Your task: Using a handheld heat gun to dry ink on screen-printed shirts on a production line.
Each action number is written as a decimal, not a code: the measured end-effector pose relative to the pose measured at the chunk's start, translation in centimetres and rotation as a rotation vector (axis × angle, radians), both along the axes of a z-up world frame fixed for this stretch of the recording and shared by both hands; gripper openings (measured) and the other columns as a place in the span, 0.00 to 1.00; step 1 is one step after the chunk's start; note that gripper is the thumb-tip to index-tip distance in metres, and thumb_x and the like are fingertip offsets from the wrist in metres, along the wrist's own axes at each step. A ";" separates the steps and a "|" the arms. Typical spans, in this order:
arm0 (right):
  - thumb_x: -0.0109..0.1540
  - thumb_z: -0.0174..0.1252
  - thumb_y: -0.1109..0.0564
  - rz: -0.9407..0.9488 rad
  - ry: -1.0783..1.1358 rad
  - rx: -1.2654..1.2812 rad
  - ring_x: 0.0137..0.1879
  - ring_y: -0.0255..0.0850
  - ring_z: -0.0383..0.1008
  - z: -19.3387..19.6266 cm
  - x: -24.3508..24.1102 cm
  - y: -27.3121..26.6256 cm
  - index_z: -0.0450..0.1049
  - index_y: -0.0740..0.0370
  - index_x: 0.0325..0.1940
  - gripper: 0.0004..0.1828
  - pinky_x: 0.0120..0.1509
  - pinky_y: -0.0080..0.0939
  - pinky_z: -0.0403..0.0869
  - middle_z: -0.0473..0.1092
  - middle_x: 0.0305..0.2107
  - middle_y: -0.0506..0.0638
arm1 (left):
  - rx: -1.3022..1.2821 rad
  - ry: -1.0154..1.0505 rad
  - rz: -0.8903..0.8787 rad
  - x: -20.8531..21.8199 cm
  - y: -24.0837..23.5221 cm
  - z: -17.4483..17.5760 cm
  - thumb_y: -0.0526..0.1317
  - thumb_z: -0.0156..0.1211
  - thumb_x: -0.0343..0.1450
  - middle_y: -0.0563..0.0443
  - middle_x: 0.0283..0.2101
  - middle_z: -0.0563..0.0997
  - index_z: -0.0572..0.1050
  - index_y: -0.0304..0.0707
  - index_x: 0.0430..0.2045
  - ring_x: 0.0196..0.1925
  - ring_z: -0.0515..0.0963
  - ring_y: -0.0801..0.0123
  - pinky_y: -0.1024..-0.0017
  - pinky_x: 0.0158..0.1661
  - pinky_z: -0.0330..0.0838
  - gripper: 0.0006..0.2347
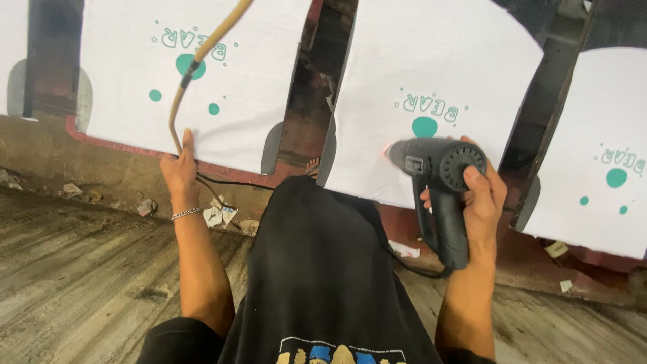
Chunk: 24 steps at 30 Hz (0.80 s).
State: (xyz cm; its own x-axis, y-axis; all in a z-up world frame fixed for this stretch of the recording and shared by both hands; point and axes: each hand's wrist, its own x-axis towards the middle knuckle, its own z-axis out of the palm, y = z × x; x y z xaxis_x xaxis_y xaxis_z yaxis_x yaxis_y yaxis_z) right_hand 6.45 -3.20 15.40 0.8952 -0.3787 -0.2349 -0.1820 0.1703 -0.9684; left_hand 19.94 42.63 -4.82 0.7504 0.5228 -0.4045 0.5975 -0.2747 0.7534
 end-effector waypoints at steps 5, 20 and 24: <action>0.70 0.44 0.54 0.026 -0.016 -0.052 0.28 0.59 0.79 -0.5 -0.1 0.3 0.63 0.70 0.71 0.28 0.29 0.53 0.84 0.74 0.32 0.73 | -0.048 -0.067 0.099 0.1 -1.0 2.0 0.58 0.69 0.72 0.53 0.22 0.73 0.78 0.36 0.31 0.22 0.74 0.76 0.76 0.23 0.68 0.21; 0.65 0.54 0.43 -0.220 0.155 -0.070 0.23 0.52 0.73 2.2 3.8 -2.7 0.67 0.62 0.50 0.20 0.22 0.46 0.75 0.66 0.30 0.56 | -0.124 0.240 0.085 1.7 -2.7 7.7 0.59 0.62 0.69 0.51 0.41 0.77 0.74 0.39 0.39 0.50 0.79 0.65 0.68 0.57 0.79 0.22; 0.64 0.58 0.44 -0.180 0.137 0.042 0.23 0.60 0.73 -0.2 3.6 -4.6 0.66 0.66 0.48 0.23 0.22 0.51 0.75 0.66 0.28 0.65 | -0.134 0.233 0.084 1.7 -2.5 6.8 0.60 0.61 0.69 0.44 0.49 0.77 0.72 0.33 0.45 0.57 0.77 0.59 0.61 0.63 0.77 0.26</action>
State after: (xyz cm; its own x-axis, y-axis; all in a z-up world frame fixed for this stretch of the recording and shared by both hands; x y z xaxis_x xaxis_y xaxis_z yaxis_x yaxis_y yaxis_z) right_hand 10.08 -7.81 15.23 0.7727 -0.5164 -0.3690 -0.2747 0.2520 -0.9279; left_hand 21.62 40.12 1.95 0.5854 0.5093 -0.6308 0.7754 -0.1245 0.6191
